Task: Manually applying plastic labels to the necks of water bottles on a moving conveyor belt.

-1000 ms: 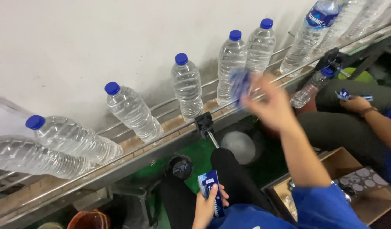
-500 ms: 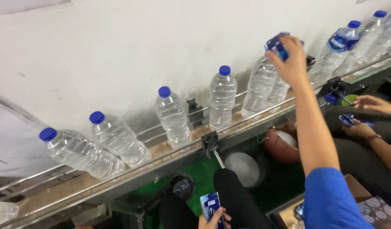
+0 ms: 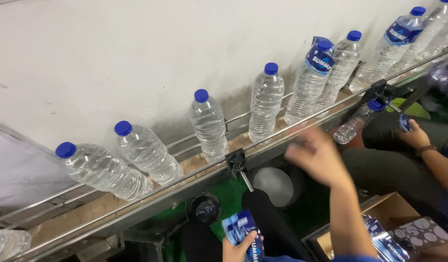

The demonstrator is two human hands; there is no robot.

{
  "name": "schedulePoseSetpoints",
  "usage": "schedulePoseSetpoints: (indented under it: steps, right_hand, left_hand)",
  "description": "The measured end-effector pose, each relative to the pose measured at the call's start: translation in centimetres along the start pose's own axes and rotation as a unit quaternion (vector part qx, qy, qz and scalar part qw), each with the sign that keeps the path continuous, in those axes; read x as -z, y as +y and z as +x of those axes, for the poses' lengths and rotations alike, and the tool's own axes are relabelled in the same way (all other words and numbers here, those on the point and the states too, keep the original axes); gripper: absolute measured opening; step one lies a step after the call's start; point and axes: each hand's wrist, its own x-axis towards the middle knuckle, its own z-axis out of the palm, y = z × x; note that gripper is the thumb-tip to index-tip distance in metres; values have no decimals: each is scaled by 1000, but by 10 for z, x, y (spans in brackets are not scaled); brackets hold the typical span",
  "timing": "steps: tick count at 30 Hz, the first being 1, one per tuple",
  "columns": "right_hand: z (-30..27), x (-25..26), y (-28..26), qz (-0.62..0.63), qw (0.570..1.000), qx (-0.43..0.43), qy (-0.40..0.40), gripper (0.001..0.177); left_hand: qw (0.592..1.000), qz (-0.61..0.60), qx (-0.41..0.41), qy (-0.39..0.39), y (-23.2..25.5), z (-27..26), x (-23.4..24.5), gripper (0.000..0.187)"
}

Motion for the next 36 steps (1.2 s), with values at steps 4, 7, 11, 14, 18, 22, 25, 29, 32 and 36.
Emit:
schedulePoseSetpoints:
  steps: [4,7,11,14,18,22,25,29,32,36]
  right_hand:
    - [-63,-81,-38,76,883,18,-462,67]
    - [-86,-132,-39,-69,870,34,-487,51]
    - [-74,-136,-75,12,906,16,-423,14]
    - [-62,-135,-102,425,779,35,-460,13]
    - [-18,-114,-119,211,944,99,-233,14]
    - [73,-80,-135,-12,999,46,-23,32]
    - [138,-106,-108,-102,984,144,-15,27]
    - [138,-145,-95,-160,981,105,27,78]
    - [127,-150,-104,33,998,-7,-43,107]
    - [105,-184,-84,92,992,43,74,93]
  left_hand:
    - [989,89,-119,5,-18,38,59,33]
    - [985,89,-147,2,8,13,74,36]
    - [997,-29,-47,46,52,-30,78,43]
    - [980,135,17,145,28,3,120,81]
    - [986,79,-119,-84,24,-16,131,38]
    - [990,72,-109,-49,12,-9,150,37]
    - [996,30,-80,26,10,-7,160,33]
    - [997,39,-67,12,13,-14,193,31]
    - [996,-1,-79,27,11,8,217,27]
    - [998,-27,-40,37,31,1,244,24]
